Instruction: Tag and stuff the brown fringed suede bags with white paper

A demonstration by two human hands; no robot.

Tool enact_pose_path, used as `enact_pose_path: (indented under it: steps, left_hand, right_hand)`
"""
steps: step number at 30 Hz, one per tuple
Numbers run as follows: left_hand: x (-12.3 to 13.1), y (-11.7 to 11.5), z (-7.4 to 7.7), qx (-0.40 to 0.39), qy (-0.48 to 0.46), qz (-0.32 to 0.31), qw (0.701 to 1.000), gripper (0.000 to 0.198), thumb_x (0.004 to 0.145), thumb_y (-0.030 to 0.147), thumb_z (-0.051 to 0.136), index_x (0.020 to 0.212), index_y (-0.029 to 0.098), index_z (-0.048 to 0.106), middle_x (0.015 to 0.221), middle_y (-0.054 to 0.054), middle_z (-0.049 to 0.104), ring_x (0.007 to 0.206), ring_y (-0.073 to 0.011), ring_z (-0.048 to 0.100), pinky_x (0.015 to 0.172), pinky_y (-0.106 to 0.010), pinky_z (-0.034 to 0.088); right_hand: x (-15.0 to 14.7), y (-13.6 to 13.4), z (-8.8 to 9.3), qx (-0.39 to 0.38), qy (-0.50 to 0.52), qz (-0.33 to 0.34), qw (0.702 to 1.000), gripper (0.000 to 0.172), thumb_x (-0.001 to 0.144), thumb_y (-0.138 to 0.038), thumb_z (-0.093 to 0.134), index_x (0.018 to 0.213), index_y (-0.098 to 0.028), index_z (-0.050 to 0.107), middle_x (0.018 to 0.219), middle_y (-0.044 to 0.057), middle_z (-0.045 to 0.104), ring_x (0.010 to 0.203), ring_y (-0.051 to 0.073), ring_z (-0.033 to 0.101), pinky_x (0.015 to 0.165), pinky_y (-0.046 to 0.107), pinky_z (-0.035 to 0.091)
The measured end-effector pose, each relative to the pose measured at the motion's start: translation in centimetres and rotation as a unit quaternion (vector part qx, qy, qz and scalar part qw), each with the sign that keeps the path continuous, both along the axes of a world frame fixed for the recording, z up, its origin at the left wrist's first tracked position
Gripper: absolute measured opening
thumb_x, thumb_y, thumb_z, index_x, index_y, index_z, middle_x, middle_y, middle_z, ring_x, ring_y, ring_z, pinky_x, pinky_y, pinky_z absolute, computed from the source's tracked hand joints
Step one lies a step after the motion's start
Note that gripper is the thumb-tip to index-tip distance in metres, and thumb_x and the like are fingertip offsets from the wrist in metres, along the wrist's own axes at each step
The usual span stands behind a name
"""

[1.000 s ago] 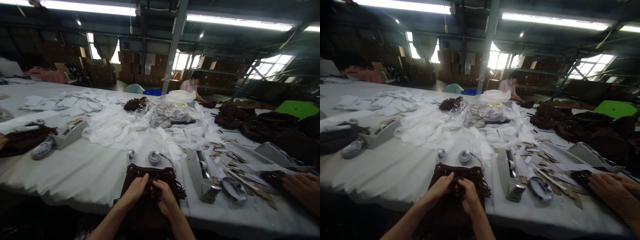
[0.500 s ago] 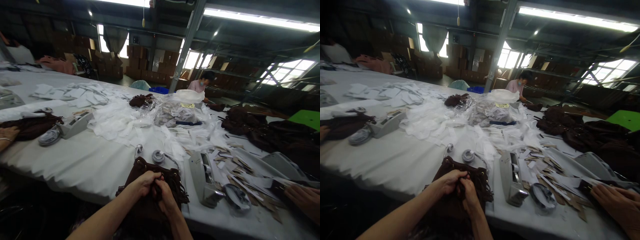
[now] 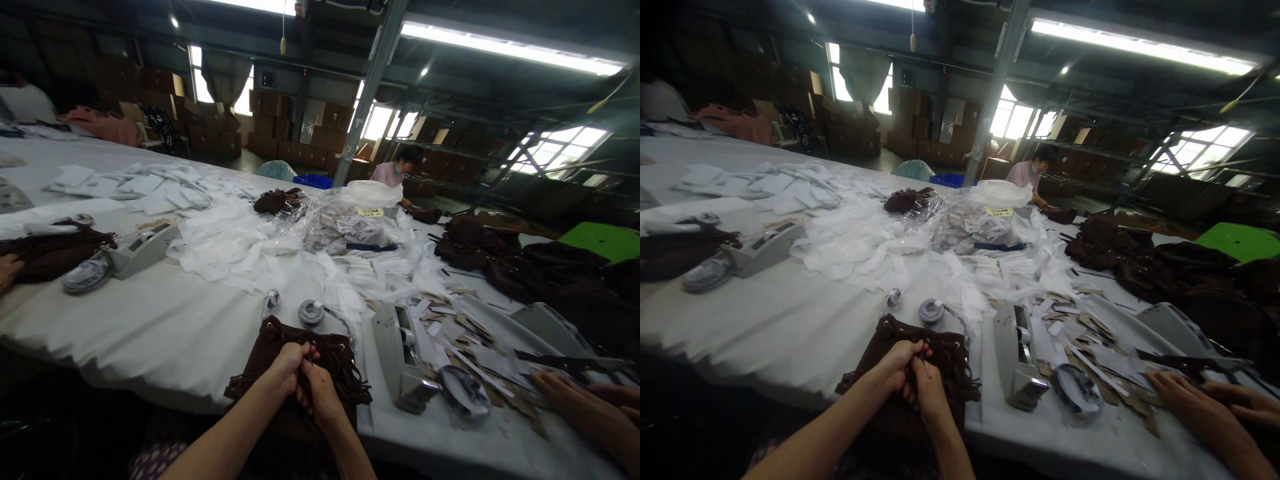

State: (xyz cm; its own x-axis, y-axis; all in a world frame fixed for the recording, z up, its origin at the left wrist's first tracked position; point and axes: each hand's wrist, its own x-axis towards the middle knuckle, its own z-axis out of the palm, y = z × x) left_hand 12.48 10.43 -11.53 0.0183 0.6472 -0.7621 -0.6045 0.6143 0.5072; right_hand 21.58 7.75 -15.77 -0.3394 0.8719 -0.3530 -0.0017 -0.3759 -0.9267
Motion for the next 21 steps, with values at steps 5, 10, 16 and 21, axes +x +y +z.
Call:
enact_pose_path:
  steps: [5, 10, 16, 21]
  left_hand:
    - [0.1, -0.4, -0.4, 0.035, 0.021, 0.023, 0.999, 0.025, 0.087, 0.018, 0.053, 0.064, 0.01, 0.06, 0.058, -0.005, 0.062, 0.049, -0.0121, 0.054, 0.056, -0.024, 0.043]
    - [-0.5, -1.8, -1.6, 0.102, 0.006, -0.019, 0.995, 0.024, 0.082, 0.03, 0.064, 0.066, 0.013, 0.06, 0.05, 0.003, 0.055, 0.044, -0.0088, 0.047, 0.049, -0.02, 0.037]
    - [-0.6, -2.5, -5.4, 0.218, 0.094, -0.071, 0.969, 0.046, 0.064, 0.056, 0.074, 0.055, 0.016, 0.054, 0.057, -0.001, 0.06, 0.062, -0.0155, 0.057, 0.061, -0.024, 0.044]
    - [-0.2, -2.1, -7.0, 0.26, 0.184, -0.077, 0.945, 0.05, 0.061, 0.064, 0.071, 0.051, 0.018, 0.054, 0.054, 0.0, 0.057, 0.067, -0.0197, 0.059, 0.069, -0.026, 0.046]
  right_hand:
    - [-0.6, -1.1, 0.7, 0.01, -0.049, 0.007, 0.999, 0.057, 0.078, -0.071, 0.046, 0.059, -0.018, 0.051, 0.035, -0.003, 0.048, 0.026, 0.005, 0.034, 0.028, 0.018, 0.017]
    - [3.0, -1.5, 4.3, 0.071, -0.094, 0.046, 0.992, 0.059, 0.079, -0.071, 0.046, 0.08, -0.014, 0.063, 0.044, -0.001, 0.057, 0.028, 0.008, 0.042, 0.029, 0.018, 0.024]
    - [19.4, 5.2, 10.1, 0.236, -0.3, -0.295, 0.876, 0.055, 0.085, -0.062, 0.043, 0.089, -0.013, 0.066, 0.058, 0.002, 0.062, 0.04, 0.01, 0.05, 0.04, 0.021, 0.036]
    - [27.2, 12.9, 7.8, 0.186, -0.513, -0.29, 0.786, 0.028, 0.081, -0.036, 0.056, 0.087, -0.012, 0.068, 0.081, 0.013, 0.07, 0.081, 0.024, 0.066, 0.068, 0.029, 0.047]
